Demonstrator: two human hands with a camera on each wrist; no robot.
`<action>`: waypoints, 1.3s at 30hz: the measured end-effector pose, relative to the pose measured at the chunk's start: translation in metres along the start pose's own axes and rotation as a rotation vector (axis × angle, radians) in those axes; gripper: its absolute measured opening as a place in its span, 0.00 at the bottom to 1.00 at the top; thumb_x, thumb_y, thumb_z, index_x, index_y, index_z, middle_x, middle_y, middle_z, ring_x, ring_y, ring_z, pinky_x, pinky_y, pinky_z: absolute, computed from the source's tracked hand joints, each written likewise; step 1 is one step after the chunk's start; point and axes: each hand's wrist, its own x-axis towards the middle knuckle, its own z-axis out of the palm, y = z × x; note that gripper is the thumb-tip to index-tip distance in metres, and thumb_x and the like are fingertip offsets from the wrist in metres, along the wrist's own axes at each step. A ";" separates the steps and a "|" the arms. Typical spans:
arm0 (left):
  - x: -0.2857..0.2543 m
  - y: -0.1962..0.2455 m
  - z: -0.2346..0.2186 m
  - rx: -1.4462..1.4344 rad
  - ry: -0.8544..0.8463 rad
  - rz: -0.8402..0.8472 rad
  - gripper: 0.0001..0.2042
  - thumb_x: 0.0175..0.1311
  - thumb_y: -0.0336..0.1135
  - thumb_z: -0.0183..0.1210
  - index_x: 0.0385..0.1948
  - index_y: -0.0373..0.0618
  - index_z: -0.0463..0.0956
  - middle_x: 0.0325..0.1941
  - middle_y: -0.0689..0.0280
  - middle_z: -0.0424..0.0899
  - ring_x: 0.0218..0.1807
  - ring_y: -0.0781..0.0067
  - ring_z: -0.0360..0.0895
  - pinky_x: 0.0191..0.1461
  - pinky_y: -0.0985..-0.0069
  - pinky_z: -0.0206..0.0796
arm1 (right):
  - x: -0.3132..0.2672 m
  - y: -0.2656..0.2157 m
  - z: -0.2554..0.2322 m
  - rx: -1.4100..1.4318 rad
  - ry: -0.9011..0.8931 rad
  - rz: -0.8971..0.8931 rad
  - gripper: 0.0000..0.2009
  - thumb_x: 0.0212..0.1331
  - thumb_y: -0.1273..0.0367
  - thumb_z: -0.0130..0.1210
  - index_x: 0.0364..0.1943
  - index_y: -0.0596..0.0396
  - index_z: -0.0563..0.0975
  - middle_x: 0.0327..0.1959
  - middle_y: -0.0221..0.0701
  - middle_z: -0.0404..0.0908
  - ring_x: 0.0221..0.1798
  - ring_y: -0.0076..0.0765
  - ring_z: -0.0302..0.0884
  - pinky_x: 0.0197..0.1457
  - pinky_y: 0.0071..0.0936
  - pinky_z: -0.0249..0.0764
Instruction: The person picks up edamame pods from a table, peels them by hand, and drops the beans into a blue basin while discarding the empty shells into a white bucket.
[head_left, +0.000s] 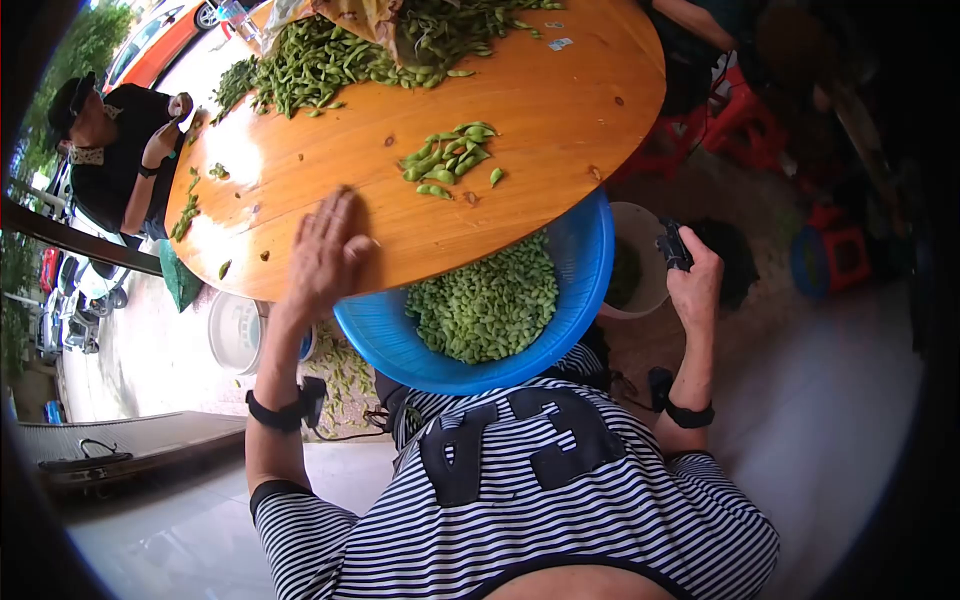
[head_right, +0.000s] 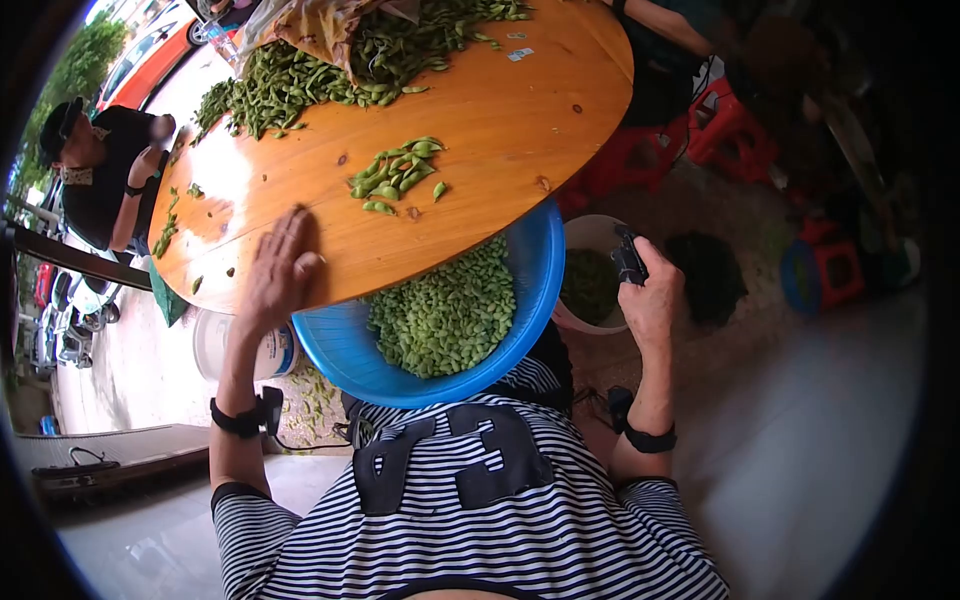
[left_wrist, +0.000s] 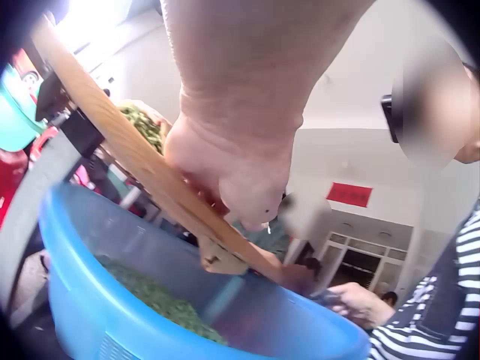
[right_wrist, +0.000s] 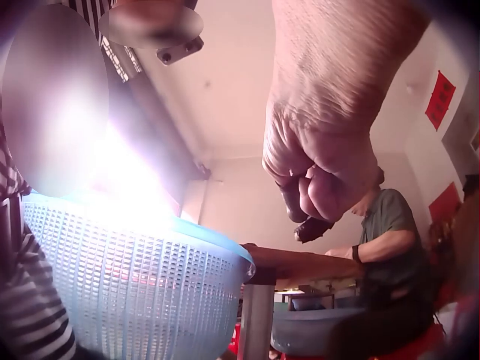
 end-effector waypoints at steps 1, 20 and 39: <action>0.007 -0.027 0.002 0.150 0.067 -0.251 0.25 0.69 0.45 0.48 0.62 0.37 0.63 0.70 0.50 0.59 0.72 0.53 0.54 0.74 0.55 0.42 | -0.001 -0.004 -0.001 -0.024 -0.013 -0.002 0.19 0.46 0.84 0.50 0.46 0.63 0.78 0.33 0.47 0.82 0.37 0.39 0.83 0.42 0.28 0.74; 0.134 0.043 0.016 -0.576 0.019 0.181 0.22 0.70 0.40 0.47 0.64 0.48 0.64 0.70 0.56 0.61 0.69 0.53 0.61 0.67 0.65 0.57 | -0.005 -0.019 0.002 0.010 -0.082 0.006 0.18 0.45 0.85 0.50 0.44 0.64 0.77 0.30 0.46 0.80 0.34 0.36 0.81 0.40 0.26 0.73; 0.060 0.097 0.001 -0.405 0.407 0.325 0.12 0.50 0.27 0.63 0.38 0.45 0.78 0.40 0.59 0.75 0.50 0.53 0.70 0.54 0.60 0.64 | -0.007 -0.015 0.005 -0.031 -0.091 0.037 0.18 0.48 0.85 0.49 0.47 0.63 0.77 0.32 0.44 0.82 0.35 0.29 0.80 0.41 0.22 0.71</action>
